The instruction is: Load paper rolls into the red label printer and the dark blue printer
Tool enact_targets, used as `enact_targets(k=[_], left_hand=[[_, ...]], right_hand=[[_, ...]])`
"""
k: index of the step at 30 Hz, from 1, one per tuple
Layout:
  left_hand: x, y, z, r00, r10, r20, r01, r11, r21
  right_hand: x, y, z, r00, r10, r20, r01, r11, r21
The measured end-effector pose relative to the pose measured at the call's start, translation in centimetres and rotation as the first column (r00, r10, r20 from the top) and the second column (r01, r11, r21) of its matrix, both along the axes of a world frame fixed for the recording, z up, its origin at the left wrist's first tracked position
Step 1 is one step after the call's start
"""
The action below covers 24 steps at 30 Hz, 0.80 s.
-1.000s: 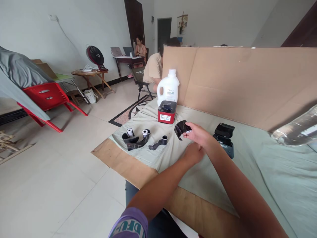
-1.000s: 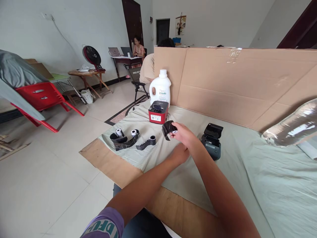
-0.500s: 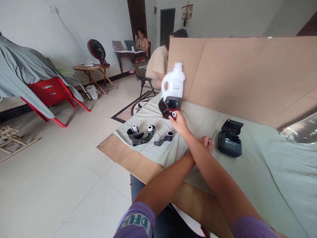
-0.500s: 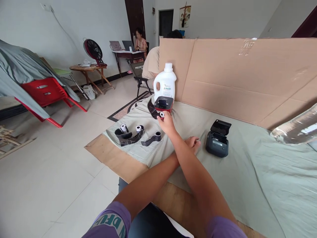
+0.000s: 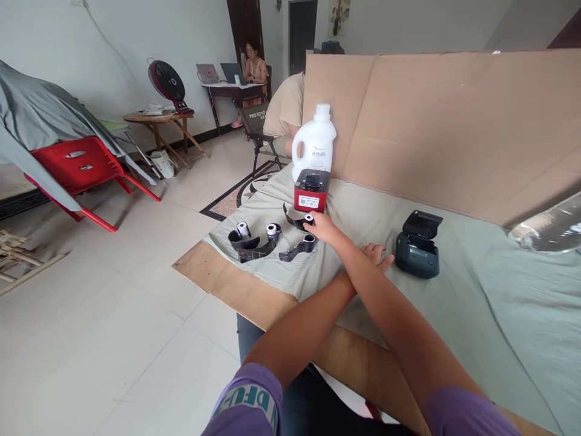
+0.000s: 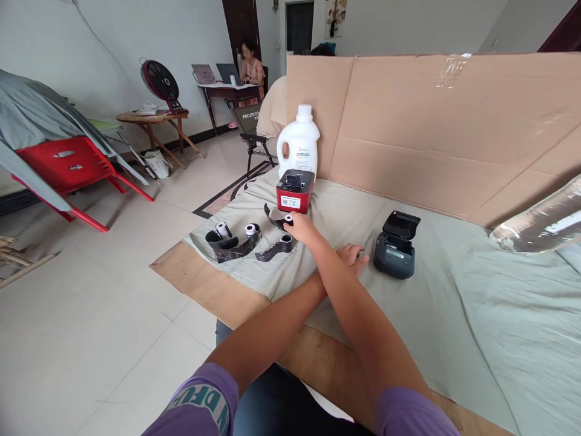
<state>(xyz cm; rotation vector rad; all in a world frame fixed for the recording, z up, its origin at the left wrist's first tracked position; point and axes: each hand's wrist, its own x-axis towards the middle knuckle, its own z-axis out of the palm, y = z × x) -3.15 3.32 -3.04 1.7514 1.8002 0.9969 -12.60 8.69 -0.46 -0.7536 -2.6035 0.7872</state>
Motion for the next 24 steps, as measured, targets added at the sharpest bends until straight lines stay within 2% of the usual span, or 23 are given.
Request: enact_targets(k=[3,7,8,9,11,13,15,20,24], left_hand=[[0.2,-0.1,-0.3,0.994,-0.012,-0.109,0.013,1.0,0.008],[0.8,-0.3,-1.0,0.943,0.006,-0.332,0.007,0.999,0.039],[1.0,-0.4,-1.2,0.92,0.005,-0.392,0.016,0.999,0.05],[1.2,-0.4,-1.3,0.895,-0.001,-0.447,0.03,0.998,0.058],[1.6,-0.5,-1.4,0.846,-0.016,-0.533,0.061,0.996,0.068],[1.7,-0.6,-1.5,0.816,-0.01,-0.578,0.071,0.994,0.084],[1.8,-0.6,-1.6,0.806,0.005,-0.592,0.07,0.992,0.104],[1.7,-0.5,-2.0,0.807,0.023,-0.59,0.032,0.996,0.083],[1.7,-0.6,-1.9,0.798,-0.003,-0.603,0.042,0.998,0.05]], right_hand=[[1.0,-0.5,0.1,0.999,-0.003,-0.037,0.0,0.997,-0.073],[3.2,-1.1,0.6,0.97,-0.144,-0.198,0.12,0.984,-0.132],[3.9,-1.1,0.6,0.963,-0.15,-0.224,0.117,0.981,-0.155],[4.5,-1.1,0.7,0.964,-0.125,-0.233,0.082,0.979,-0.185],[5.7,-1.0,0.6,0.98,0.003,-0.198,-0.055,0.964,-0.261],[6.4,-1.0,0.3,0.98,0.144,-0.135,-0.181,0.927,-0.33],[6.5,-1.2,0.0,0.968,0.228,-0.104,-0.25,0.901,-0.354],[5.8,-1.7,-0.3,0.939,0.31,-0.15,-0.341,0.899,-0.276],[5.9,-1.7,-0.3,0.931,0.287,-0.225,-0.351,0.87,-0.346]])
